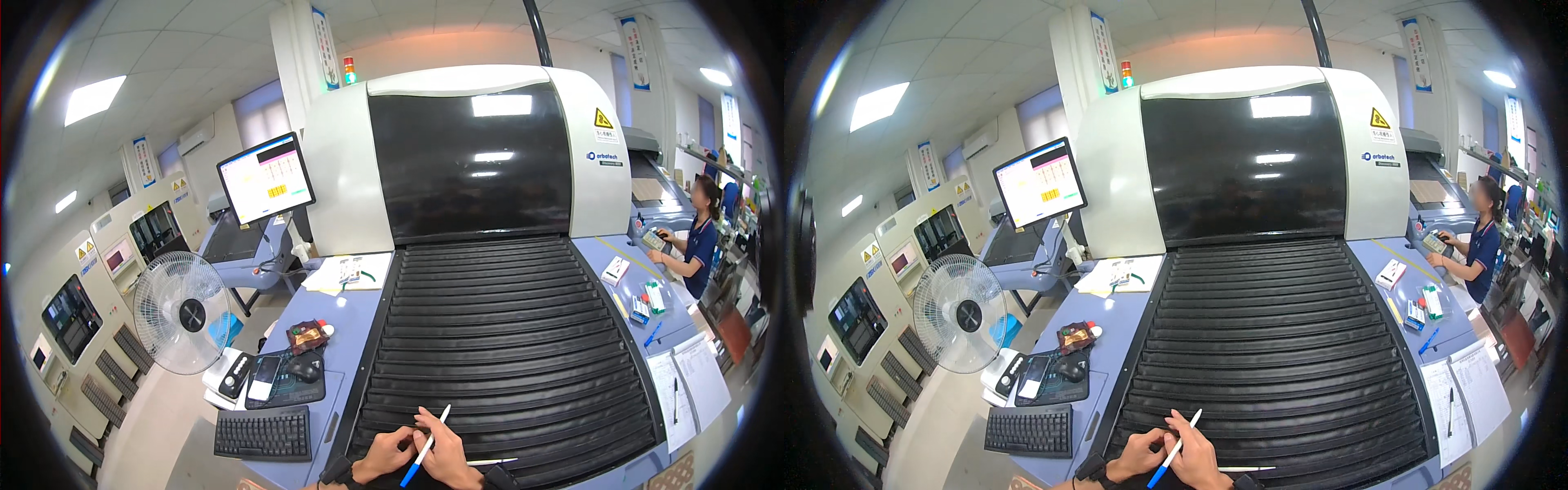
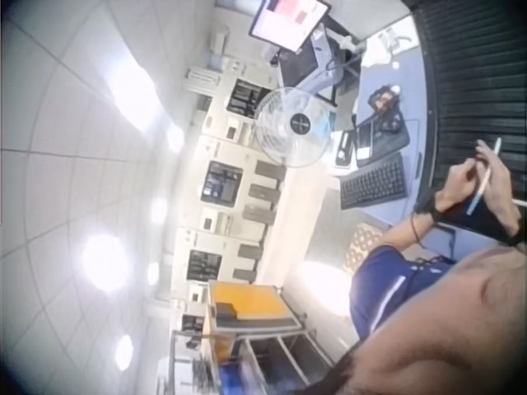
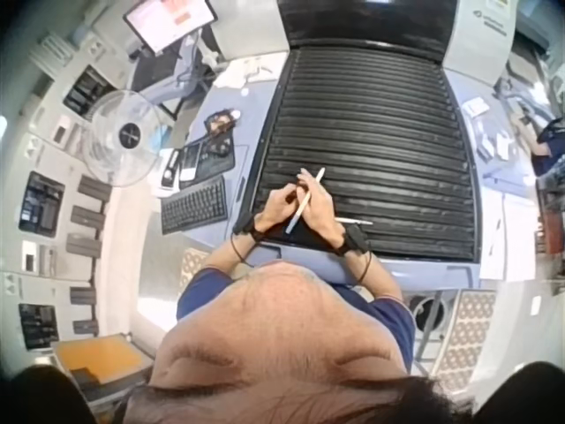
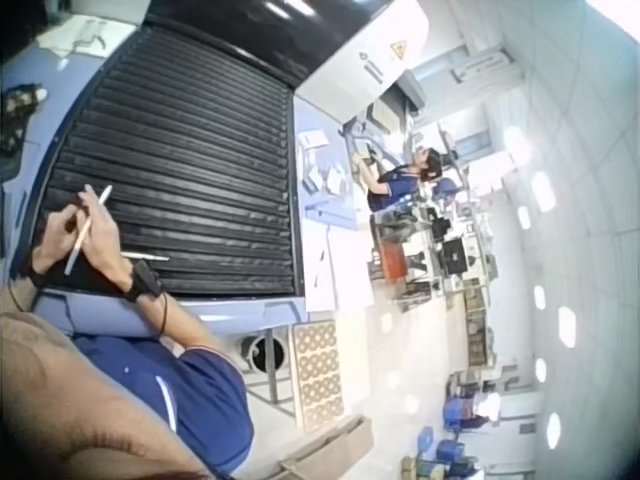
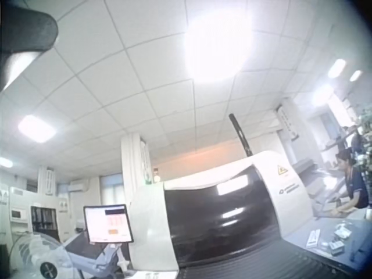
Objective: The recorder is inspecting and marking copper-clad circuit board sheets using an automated scanner and a pen.
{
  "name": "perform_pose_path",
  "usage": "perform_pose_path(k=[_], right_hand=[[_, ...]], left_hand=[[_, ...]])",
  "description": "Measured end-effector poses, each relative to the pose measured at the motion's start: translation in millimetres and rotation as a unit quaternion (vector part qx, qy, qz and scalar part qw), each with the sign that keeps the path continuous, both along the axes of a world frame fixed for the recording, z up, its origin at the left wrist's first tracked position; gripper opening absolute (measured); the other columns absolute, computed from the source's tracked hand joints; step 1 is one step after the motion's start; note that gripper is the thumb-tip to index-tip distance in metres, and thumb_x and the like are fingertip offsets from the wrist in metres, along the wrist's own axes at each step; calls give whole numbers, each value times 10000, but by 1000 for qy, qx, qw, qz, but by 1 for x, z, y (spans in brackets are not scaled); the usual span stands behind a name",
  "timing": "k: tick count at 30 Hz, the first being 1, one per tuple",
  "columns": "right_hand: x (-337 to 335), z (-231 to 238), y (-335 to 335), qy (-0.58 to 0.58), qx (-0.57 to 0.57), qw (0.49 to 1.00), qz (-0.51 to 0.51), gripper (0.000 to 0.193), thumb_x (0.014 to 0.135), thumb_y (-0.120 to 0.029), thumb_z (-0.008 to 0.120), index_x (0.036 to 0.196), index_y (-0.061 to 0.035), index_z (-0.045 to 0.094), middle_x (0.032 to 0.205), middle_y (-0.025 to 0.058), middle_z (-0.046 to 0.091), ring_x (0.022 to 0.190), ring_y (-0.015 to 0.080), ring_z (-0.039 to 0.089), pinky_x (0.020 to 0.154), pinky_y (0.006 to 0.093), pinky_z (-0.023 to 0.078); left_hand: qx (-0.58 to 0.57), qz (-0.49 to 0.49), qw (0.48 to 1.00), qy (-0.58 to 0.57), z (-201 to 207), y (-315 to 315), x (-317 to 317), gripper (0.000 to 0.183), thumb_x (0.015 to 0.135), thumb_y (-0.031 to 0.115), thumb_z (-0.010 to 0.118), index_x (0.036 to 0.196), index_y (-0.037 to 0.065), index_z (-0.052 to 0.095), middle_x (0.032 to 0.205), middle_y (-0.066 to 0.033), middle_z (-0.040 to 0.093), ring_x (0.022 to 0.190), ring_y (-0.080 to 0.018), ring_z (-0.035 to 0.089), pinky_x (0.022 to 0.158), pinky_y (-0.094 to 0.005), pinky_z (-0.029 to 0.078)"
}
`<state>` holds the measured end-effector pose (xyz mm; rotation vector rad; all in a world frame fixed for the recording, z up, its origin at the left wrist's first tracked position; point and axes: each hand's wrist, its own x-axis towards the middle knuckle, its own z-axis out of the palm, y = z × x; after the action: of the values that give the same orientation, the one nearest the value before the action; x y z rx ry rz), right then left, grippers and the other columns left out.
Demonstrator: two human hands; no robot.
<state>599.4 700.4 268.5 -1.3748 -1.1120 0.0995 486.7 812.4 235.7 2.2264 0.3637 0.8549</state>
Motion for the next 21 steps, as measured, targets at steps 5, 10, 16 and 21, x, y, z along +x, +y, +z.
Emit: perform_pose_path(k=[5, 10, 16, 21], right_hand=[[1, -1, -1, 13, -9, 1000, 15, 374, 923, -132, 625, 1274, -8, 579, 1155, 210, 667, 999, 361, 676, 869, 389, 545], [0, -2, -1, -9, -11, 1000, 18, 379, 924, -136, 623, 1279, -9, 577, 1126, 209, 676, 1001, 360, 676, 862, 389, 547], [-1, -2, -1, -16, -7, 1000, 16, 360, 923, -125, 621, 1262, -9, 593, 1115, 210, 680, 1005, 357, 678, 862, 381, 549], [-1, -1, -1, -7, -13, 1000, 23, 349, 920, -105, 622, 1255, -9, 597, 1087, 205, 690, 994, 349, 684, 851, 375, 553]], left_hand=[[-9, -13, 999, 36, -2, 2, -2, 219, 853, 110, 714, 1028, 11, 628, 791, -136, 707, 713, -251, 728, 642, -320, 572], [-12, 0, 1000, 21, -2, 1, 0, 210, 855, 116, 711, 1016, 12, 624, 793, -137, 706, 714, -261, 727, 636, -327, 568], [-10, -3, 999, 34, -2, 1, -1, 228, 859, 129, 708, 1036, 18, 619, 793, -140, 704, 720, -271, 727, 628, -333, 565], [-23, 4, 1000, 20, -3, 1, 0, 234, 859, 134, 708, 1043, 19, 620, 783, -141, 699, 706, -267, 724, 623, -332, 564]])
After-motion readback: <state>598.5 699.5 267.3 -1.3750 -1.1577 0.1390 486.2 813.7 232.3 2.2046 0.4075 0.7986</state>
